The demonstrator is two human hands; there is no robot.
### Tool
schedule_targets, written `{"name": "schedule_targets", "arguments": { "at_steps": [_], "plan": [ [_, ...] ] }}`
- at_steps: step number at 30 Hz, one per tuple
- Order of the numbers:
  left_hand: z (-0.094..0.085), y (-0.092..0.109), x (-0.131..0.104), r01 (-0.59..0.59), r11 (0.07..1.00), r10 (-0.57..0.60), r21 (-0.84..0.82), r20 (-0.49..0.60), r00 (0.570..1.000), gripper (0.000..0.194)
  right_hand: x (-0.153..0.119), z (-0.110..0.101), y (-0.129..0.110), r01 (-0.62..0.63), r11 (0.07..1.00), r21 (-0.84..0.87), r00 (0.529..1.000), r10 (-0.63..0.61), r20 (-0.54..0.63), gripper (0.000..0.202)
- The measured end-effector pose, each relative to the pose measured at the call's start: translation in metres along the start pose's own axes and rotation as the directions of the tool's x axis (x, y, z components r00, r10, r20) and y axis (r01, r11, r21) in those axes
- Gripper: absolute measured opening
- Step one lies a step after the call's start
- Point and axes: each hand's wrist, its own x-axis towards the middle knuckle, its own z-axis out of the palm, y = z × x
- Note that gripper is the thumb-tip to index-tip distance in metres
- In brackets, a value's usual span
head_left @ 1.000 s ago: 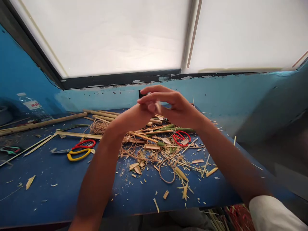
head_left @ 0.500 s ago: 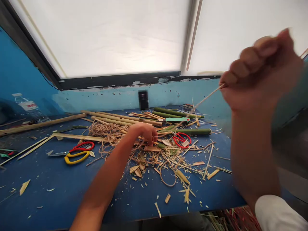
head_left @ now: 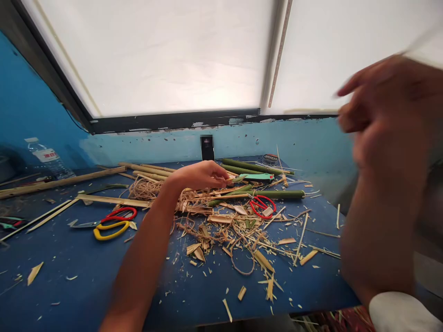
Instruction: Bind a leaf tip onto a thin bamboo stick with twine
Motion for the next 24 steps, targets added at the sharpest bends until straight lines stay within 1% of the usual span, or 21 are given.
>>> {"name": "schedule_targets", "arguments": {
  "at_steps": [1,2,4,5,6,7,9,10,11,12,14,16,20,22,24],
  "plan": [
    [-0.003,0.006,-0.007,-0.023,1.0,0.022,-0.017,-0.024,0.999,0.035,-0.004,0.01,-0.007,0.062,0.996,0.062,0.974,-0.074,0.213,0.022],
    [-0.005,0.012,-0.013,-0.043,0.999,0.042,-0.032,-0.045,0.998,0.035,-0.008,0.019,-0.012,0.085,0.994,0.069,0.916,-0.106,0.387,0.024],
    [-0.007,0.022,-0.022,-0.094,0.993,0.086,-0.065,-0.115,0.99,0.031,-0.014,0.036,-0.015,0.156,0.983,0.101,0.802,-0.186,0.567,0.03],
    [-0.008,0.026,-0.025,-0.113,0.991,0.101,-0.067,-0.154,0.983,0.029,-0.017,0.043,-0.013,0.173,0.977,0.121,0.754,-0.211,0.622,0.028],
    [-0.008,0.029,-0.028,-0.127,0.99,0.114,-0.059,-0.193,0.975,0.026,-0.019,0.051,-0.01,0.191,0.97,0.148,0.721,-0.241,0.649,0.025],
    [-0.008,0.032,-0.029,-0.134,0.99,0.122,-0.038,-0.225,0.967,0.025,-0.021,0.058,-0.007,0.206,0.964,0.168,0.696,-0.265,0.667,0.026],
    [-0.007,0.036,-0.03,-0.133,0.991,0.134,0.021,-0.259,0.957,0.025,-0.025,0.07,-0.001,0.23,0.948,0.22,0.647,-0.318,0.693,0.035],
    [-0.006,0.038,-0.03,-0.133,0.99,0.141,0.046,-0.272,0.952,0.026,-0.026,0.074,0.0,0.227,0.94,0.254,0.622,-0.34,0.705,0.034],
    [-0.006,0.04,-0.03,-0.134,0.989,0.147,0.067,-0.288,0.946,0.026,-0.028,0.078,0.001,0.209,0.934,0.291,0.603,-0.357,0.713,0.029],
    [-0.005,0.041,-0.03,-0.132,0.987,0.153,0.088,-0.307,0.939,0.027,-0.03,0.081,0.0,0.176,0.928,0.329,0.596,-0.367,0.714,0.022],
    [-0.004,0.045,-0.031,-0.14,0.981,0.179,0.135,-0.345,0.921,0.027,-0.032,0.083,-0.003,0.092,0.916,0.392,0.615,-0.362,0.7,0.011],
    [-0.003,0.051,-0.033,-0.155,0.967,0.223,0.202,-0.384,0.896,0.027,-0.032,0.083,-0.006,0.011,0.897,0.441,0.654,-0.34,0.676,0.009],
    [-0.002,0.067,-0.04,-0.157,0.932,0.307,0.325,-0.483,0.82,0.023,-0.032,0.077,-0.011,-0.1,0.831,0.547,0.729,-0.313,0.609,0.01],
    [0.0,0.075,-0.045,-0.143,0.934,0.3,0.327,-0.504,0.81,0.022,-0.033,0.074,-0.014,-0.127,0.803,0.582,0.766,-0.293,0.572,0.009],
    [0.002,0.082,-0.049,-0.157,0.953,0.274,0.259,-0.516,0.811,0.021,-0.034,0.07,-0.018,-0.136,0.788,0.601,0.799,-0.271,0.537,0.008]
  ]
}}
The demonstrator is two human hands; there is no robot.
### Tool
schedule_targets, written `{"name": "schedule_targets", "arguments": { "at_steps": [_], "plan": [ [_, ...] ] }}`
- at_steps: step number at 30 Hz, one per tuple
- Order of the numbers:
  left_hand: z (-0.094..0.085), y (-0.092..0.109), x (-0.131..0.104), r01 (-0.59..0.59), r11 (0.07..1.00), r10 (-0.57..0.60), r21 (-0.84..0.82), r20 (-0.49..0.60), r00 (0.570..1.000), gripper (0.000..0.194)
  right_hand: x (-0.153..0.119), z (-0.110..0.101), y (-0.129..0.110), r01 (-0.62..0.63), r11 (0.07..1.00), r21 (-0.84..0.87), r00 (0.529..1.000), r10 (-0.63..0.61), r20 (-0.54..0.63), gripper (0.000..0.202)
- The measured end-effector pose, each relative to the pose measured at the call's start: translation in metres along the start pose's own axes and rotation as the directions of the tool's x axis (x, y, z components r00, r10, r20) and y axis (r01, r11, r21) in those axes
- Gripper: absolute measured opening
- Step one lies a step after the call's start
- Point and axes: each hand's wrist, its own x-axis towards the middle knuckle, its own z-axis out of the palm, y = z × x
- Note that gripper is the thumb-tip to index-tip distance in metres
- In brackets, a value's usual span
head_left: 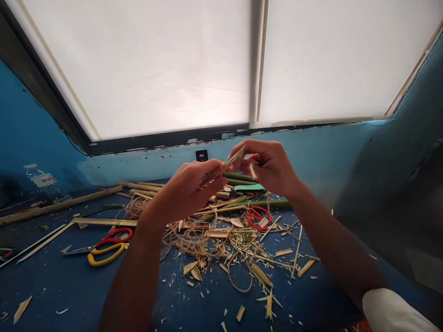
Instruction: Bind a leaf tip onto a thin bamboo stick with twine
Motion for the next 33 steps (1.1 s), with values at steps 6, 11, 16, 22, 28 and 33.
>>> {"name": "schedule_targets", "arguments": {
  "at_steps": [6,11,16,22,28,33],
  "plan": [
    [0.006,0.011,-0.008,0.022,0.932,-0.027,-0.362,-0.008,1.0,0.024,-0.003,0.003,-0.022,0.027,0.996,0.09,0.999,-0.025,-0.02,0.007],
    [0.009,0.014,-0.014,0.09,0.79,-0.044,-0.606,0.09,0.995,0.027,-0.006,0.007,-0.035,-0.022,0.978,0.208,0.999,0.016,0.03,0.012],
    [0.004,0.018,-0.016,0.151,0.578,0.046,-0.802,0.216,0.975,0.024,-0.009,0.017,-0.042,-0.014,0.961,0.276,0.999,0.021,-0.024,0.004],
    [0.007,0.018,-0.013,0.13,0.378,0.116,-0.917,0.186,0.976,0.021,-0.01,0.03,-0.045,0.019,0.938,0.346,0.987,0.038,-0.157,0.006],
    [0.007,0.013,-0.01,0.182,0.373,0.095,-0.91,0.233,0.968,0.027,-0.01,0.028,-0.047,-0.014,0.958,0.286,0.994,0.043,-0.096,0.008],
    [0.007,0.014,-0.007,0.182,0.415,0.075,-0.891,0.233,0.97,0.028,-0.011,0.022,-0.048,0.019,0.975,0.22,0.996,0.0,-0.087,0.009]
  ]
}}
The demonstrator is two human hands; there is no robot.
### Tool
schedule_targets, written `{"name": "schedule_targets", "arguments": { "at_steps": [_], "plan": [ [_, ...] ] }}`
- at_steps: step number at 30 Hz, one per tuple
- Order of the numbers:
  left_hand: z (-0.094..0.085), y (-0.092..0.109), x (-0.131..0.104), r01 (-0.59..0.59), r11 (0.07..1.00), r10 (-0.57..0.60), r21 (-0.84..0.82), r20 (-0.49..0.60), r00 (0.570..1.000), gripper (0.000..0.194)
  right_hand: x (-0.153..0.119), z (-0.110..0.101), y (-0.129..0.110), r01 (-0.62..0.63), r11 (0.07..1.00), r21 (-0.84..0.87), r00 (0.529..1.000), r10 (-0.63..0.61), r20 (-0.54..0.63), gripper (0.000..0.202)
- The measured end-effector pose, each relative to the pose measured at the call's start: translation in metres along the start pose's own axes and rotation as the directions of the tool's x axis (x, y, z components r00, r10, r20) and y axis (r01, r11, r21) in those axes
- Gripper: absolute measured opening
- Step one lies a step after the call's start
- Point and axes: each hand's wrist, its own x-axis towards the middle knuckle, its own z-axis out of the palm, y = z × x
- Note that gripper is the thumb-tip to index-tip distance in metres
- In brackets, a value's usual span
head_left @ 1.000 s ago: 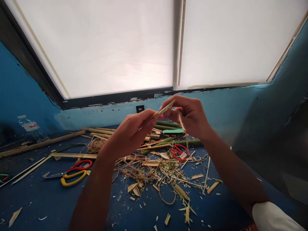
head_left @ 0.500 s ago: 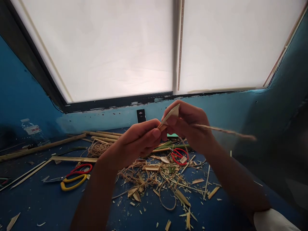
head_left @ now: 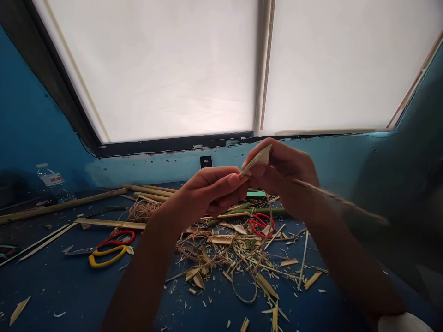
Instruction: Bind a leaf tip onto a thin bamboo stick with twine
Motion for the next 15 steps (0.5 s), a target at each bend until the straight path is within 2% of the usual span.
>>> {"name": "schedule_targets", "arguments": {
  "at_steps": [5,8,10,13,15],
  "plan": [
    [0.001,0.002,0.001,-0.042,0.999,0.042,0.008,0.035,0.999,0.028,-0.005,0.0,-0.006,0.009,0.986,-0.166,0.999,-0.017,-0.05,0.006],
    [0.001,0.002,0.001,-0.066,0.997,0.065,0.032,0.029,0.997,0.027,-0.006,0.002,-0.012,0.0,0.979,-0.202,0.998,-0.013,-0.066,0.006],
    [0.0,0.002,0.001,-0.07,0.996,0.069,0.058,0.021,0.997,0.027,-0.005,0.002,-0.016,-0.03,0.981,-0.193,0.999,0.025,-0.031,0.006],
    [-0.002,0.002,0.0,-0.117,0.991,0.119,0.07,-0.021,0.993,0.027,-0.001,-0.005,-0.019,-0.073,0.988,-0.136,0.995,0.081,0.054,0.027],
    [-0.005,0.002,-0.001,-0.126,0.989,0.132,0.078,-0.073,0.989,0.029,0.002,-0.013,-0.017,-0.072,0.994,-0.08,0.996,0.077,0.055,0.047]
  ]
}}
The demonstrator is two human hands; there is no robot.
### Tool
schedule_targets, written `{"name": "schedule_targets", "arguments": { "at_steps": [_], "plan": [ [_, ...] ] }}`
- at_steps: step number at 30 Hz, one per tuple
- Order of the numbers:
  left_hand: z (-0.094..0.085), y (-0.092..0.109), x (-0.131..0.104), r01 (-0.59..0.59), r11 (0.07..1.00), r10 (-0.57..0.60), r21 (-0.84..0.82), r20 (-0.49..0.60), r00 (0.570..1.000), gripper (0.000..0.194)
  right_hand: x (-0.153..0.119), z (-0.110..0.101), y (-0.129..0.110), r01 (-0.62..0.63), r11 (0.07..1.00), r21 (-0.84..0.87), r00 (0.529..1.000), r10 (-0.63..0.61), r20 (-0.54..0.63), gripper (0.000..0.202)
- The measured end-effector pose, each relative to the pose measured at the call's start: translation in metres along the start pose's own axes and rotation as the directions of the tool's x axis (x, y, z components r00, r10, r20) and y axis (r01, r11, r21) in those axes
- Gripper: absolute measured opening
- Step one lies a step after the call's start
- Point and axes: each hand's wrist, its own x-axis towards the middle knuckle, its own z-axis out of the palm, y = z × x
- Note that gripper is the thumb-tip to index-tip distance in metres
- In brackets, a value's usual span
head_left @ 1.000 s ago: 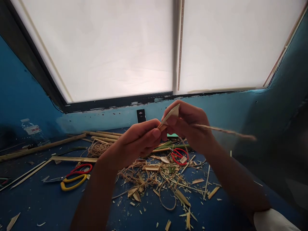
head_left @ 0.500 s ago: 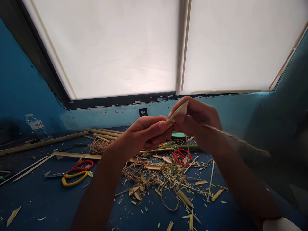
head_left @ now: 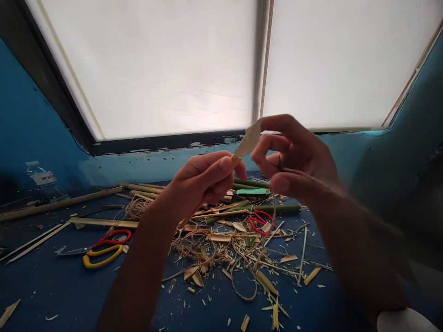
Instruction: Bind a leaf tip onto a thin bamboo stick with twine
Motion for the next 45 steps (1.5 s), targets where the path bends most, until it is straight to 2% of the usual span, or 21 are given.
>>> {"name": "schedule_targets", "arguments": {
  "at_steps": [2,4,6,7,9,10,12,16,21,26,30,32,36,41,45],
  "plan": [
    [-0.004,0.0,0.0,0.028,0.999,-0.028,0.015,-0.027,0.999,0.03,0.004,-0.009,0.007,-0.004,0.999,0.035,0.998,0.006,-0.063,0.053],
    [-0.009,-0.001,0.001,0.038,0.999,-0.038,0.026,-0.006,0.999,0.029,0.009,-0.018,0.018,-0.038,0.999,-0.019,0.985,0.034,-0.17,0.041],
    [-0.011,-0.003,0.002,0.017,0.999,-0.018,0.031,0.018,1.0,0.03,0.014,-0.025,0.031,-0.109,0.966,-0.235,0.961,0.041,-0.274,0.019],
    [-0.011,-0.003,0.003,0.014,0.999,-0.015,0.031,0.03,0.999,0.031,0.015,-0.027,0.037,-0.151,0.912,-0.38,0.955,0.036,-0.294,0.013],
    [-0.01,-0.004,0.002,0.054,0.998,-0.055,0.022,0.065,0.996,0.031,0.017,-0.031,0.047,-0.206,0.763,-0.613,0.964,0.051,-0.261,0.028],
    [-0.008,-0.004,0.001,0.094,0.995,-0.095,0.017,0.088,0.992,0.03,0.018,-0.032,0.05,-0.202,0.708,-0.677,0.973,0.069,-0.219,0.033],
    [-0.003,-0.002,-0.003,0.19,0.982,-0.19,0.011,0.143,0.971,0.026,0.017,-0.031,0.052,-0.137,0.671,-0.729,0.99,0.079,-0.113,0.032],
    [0.002,0.003,-0.01,0.312,0.944,-0.328,0.109,0.191,0.925,0.02,0.014,-0.025,0.048,0.056,0.611,-0.789,0.997,0.0,0.071,0.03],
    [-0.002,0.003,-0.01,0.285,0.945,-0.311,0.162,0.166,0.936,0.025,0.01,-0.013,0.04,0.245,0.573,-0.782,0.969,-0.112,0.221,0.018],
    [-0.008,0.001,-0.009,0.317,0.943,-0.332,0.1,0.226,0.916,0.032,0.01,-0.005,0.04,0.251,0.573,-0.781,0.968,-0.13,0.216,0.019],
    [-0.007,0.0,-0.008,0.319,0.943,-0.331,0.09,0.302,0.894,0.049,0.011,-0.008,0.044,0.281,0.579,-0.765,0.959,-0.147,0.241,0.021],
    [-0.006,0.001,-0.008,0.306,0.946,-0.324,0.109,0.298,0.898,0.055,0.012,-0.011,0.045,0.293,0.592,-0.751,0.955,-0.149,0.255,0.018],
    [-0.004,0.003,-0.008,0.263,0.951,-0.298,0.162,0.264,0.917,0.052,0.013,-0.012,0.044,0.281,0.632,-0.722,0.956,-0.121,0.266,0.014],
    [-0.005,0.003,-0.007,0.269,0.947,-0.305,0.174,0.233,0.923,0.052,0.013,-0.009,0.045,0.267,0.61,-0.746,0.962,-0.117,0.249,0.025],
    [-0.004,0.001,-0.004,0.265,0.946,-0.302,0.187,0.212,0.93,0.05,0.012,-0.009,0.047,0.271,0.607,-0.747,0.959,-0.1,0.267,0.021]
  ]
}}
